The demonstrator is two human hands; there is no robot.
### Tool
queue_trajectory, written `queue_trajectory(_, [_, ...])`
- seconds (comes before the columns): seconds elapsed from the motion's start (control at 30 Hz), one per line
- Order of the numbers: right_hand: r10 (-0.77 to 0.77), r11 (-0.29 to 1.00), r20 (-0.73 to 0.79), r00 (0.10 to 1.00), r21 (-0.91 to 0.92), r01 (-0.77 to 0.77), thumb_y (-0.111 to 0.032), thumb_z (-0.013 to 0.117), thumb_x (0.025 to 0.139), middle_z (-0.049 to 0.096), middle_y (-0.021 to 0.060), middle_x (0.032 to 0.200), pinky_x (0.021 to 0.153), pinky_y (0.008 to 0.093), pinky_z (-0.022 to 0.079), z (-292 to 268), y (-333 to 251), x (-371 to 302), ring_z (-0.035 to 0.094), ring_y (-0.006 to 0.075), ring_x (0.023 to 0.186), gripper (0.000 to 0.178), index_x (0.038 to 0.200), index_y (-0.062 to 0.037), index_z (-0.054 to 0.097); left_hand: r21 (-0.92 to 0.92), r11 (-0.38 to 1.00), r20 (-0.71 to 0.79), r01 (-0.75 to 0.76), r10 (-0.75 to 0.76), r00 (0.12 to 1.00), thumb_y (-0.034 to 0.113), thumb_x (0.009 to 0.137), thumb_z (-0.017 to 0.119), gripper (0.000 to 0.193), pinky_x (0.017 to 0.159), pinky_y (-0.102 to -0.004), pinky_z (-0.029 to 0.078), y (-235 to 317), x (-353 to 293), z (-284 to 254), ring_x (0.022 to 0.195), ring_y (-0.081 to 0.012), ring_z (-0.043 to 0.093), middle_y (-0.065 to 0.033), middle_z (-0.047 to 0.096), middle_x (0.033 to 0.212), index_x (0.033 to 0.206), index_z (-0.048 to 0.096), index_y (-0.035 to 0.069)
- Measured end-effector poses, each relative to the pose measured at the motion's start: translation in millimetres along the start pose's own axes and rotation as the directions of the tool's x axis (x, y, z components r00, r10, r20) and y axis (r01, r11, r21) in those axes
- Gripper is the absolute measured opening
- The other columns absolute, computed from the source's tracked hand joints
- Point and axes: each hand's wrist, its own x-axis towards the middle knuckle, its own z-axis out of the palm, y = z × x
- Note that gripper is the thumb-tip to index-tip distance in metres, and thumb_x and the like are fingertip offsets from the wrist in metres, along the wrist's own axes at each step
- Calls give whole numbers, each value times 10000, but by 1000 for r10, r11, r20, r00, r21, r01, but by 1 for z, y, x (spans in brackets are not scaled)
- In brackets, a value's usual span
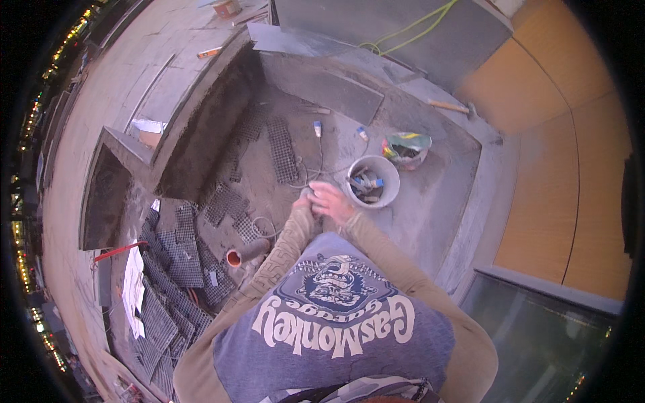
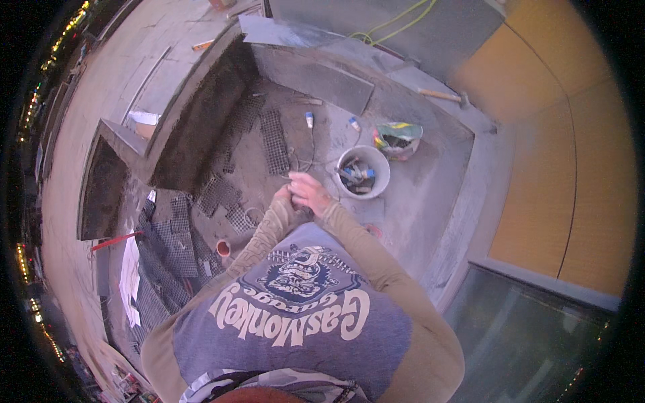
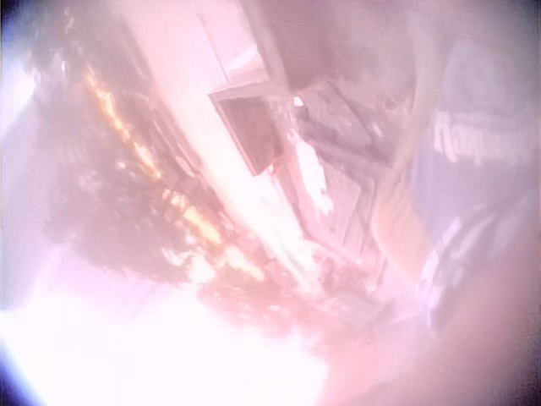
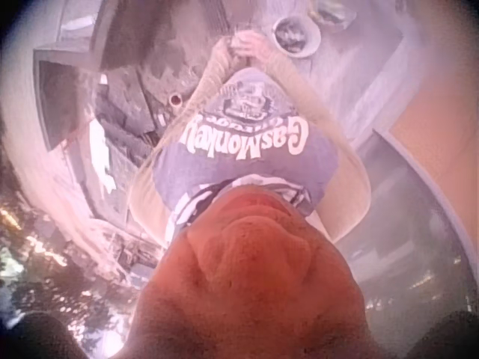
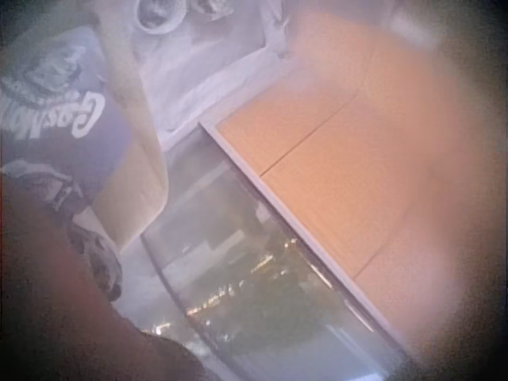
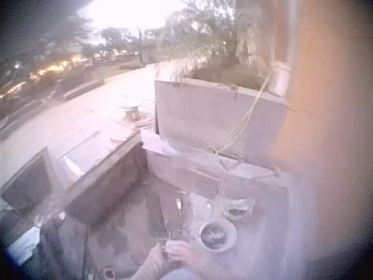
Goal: The person installs dark rectangular tiles on a curved outdoor ledge. They spread mortar with a trowel, place plastic mesh spacers, position each tile, and tap it into place. The person repeats this sequence for multiple tiles along the ledge.
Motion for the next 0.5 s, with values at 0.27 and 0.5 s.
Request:
queue_trajectory(0.27, [155, 915, -657, 738, -186, -358, -279, 634, 881, 679, 103, 1003, 697, 366, 573, -163, -30, 3, 685, 233, 863, 341, 1138, -60, 588, 79, 995, -139, -63, 73, 988, 245, 931, 598, 142, 532, -320, 519, 114, 27, -90, 626, -191, 623, -47, 622, 768, 932, 611, 103])
queue_trajectory(0.5, [157, 986, -812, 563, 166, -36, -197, 589, 884, 678, 88, 923, 666, 360, 545, -176, -65, 17, 662, 207, 757, 284, 1121, -40, 597, 58, 992, -384, 108, -78, 920, 284, 923, 608, 191, 480, -321, 494, 159, 50, -119, 577, -177, 613, -32, 601, 673, 853, 611, 106])
